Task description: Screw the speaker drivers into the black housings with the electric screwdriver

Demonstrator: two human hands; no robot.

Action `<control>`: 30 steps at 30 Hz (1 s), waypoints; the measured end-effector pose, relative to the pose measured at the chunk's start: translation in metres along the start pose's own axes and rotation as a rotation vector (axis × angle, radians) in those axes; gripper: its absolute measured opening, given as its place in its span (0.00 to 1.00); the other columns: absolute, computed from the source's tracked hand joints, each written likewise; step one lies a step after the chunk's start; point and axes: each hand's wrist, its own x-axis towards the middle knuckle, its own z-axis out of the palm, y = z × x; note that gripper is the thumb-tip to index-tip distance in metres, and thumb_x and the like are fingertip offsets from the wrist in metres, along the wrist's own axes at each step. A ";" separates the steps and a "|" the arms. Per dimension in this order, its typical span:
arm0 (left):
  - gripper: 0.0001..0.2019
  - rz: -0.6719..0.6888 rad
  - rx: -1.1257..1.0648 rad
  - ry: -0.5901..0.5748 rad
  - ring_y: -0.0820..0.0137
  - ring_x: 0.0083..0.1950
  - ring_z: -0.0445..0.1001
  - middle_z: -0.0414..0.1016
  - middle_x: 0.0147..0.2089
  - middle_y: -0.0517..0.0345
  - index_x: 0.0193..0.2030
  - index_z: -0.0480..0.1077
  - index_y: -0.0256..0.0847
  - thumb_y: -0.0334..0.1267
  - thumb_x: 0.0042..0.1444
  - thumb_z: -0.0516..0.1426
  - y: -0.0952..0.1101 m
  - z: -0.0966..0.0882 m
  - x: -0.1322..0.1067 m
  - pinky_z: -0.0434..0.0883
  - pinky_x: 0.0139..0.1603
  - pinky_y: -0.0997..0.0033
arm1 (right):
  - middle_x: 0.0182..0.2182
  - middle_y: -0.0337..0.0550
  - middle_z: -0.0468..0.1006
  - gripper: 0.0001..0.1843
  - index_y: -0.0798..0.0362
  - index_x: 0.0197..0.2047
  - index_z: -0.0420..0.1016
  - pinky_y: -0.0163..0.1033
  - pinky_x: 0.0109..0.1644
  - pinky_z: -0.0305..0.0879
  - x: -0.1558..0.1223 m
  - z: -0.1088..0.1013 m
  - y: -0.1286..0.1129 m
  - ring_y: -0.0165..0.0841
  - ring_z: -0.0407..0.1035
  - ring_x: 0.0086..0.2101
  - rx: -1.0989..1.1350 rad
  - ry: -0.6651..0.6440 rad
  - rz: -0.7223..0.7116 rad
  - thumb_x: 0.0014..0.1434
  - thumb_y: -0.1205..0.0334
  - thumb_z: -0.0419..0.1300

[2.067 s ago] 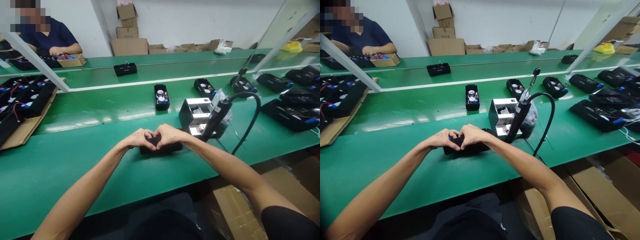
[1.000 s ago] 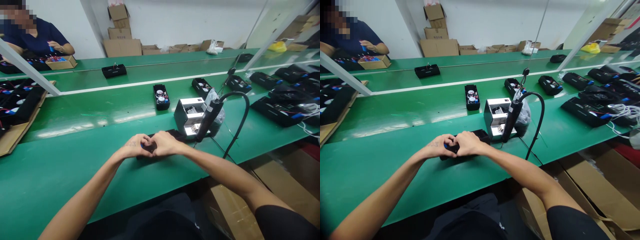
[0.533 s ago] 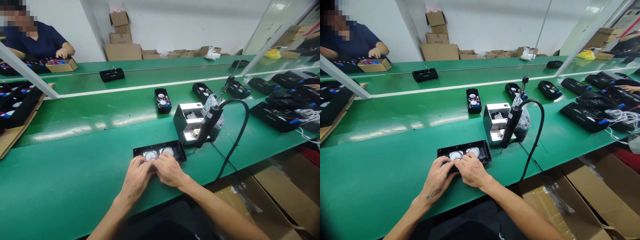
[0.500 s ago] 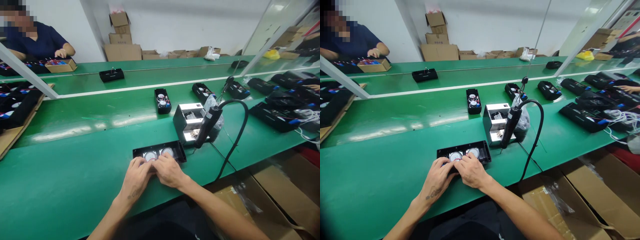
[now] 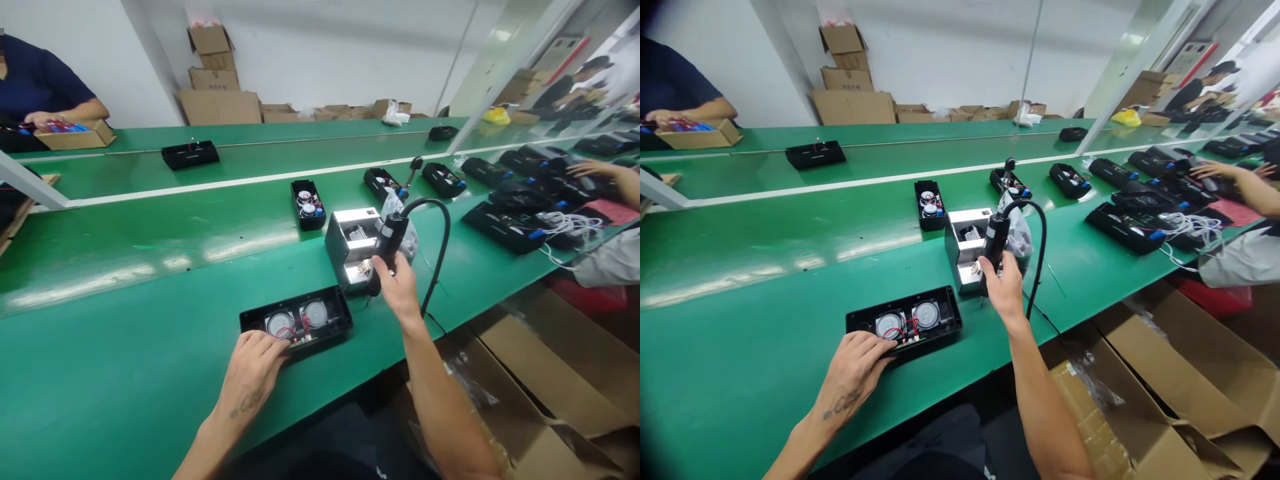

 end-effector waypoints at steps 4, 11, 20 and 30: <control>0.03 0.008 0.048 0.051 0.65 0.38 0.73 0.79 0.35 0.58 0.45 0.75 0.41 0.34 0.65 0.61 0.001 0.006 -0.001 0.67 0.47 0.61 | 0.26 0.33 0.75 0.19 0.50 0.46 0.68 0.42 0.35 0.72 -0.014 0.010 0.006 0.32 0.71 0.26 0.449 -0.081 0.091 0.58 0.50 0.69; 0.10 -0.017 0.192 0.231 0.67 0.30 0.70 0.74 0.26 0.63 0.35 0.75 0.43 0.46 0.60 0.66 0.007 0.019 0.007 0.64 0.41 0.63 | 0.18 0.23 0.65 0.18 0.48 0.46 0.65 0.34 0.22 0.59 0.004 -0.007 -0.026 0.25 0.60 0.15 0.745 0.134 0.016 0.57 0.59 0.68; 0.16 -0.018 0.235 0.283 0.68 0.27 0.68 0.72 0.22 0.64 0.28 0.73 0.44 0.52 0.57 0.67 0.003 0.021 0.017 0.64 0.39 0.64 | 0.16 0.23 0.67 0.15 0.48 0.42 0.65 0.36 0.22 0.60 0.036 0.003 -0.042 0.25 0.60 0.14 0.645 0.084 -0.106 0.57 0.60 0.68; 0.18 -0.063 0.249 0.262 0.68 0.27 0.68 0.71 0.22 0.63 0.27 0.73 0.43 0.55 0.57 0.66 0.007 0.023 0.015 0.64 0.39 0.64 | 0.21 0.25 0.64 0.15 0.44 0.54 0.64 0.33 0.20 0.60 -0.054 0.006 -0.095 0.24 0.58 0.16 1.061 -0.234 -0.042 0.66 0.66 0.60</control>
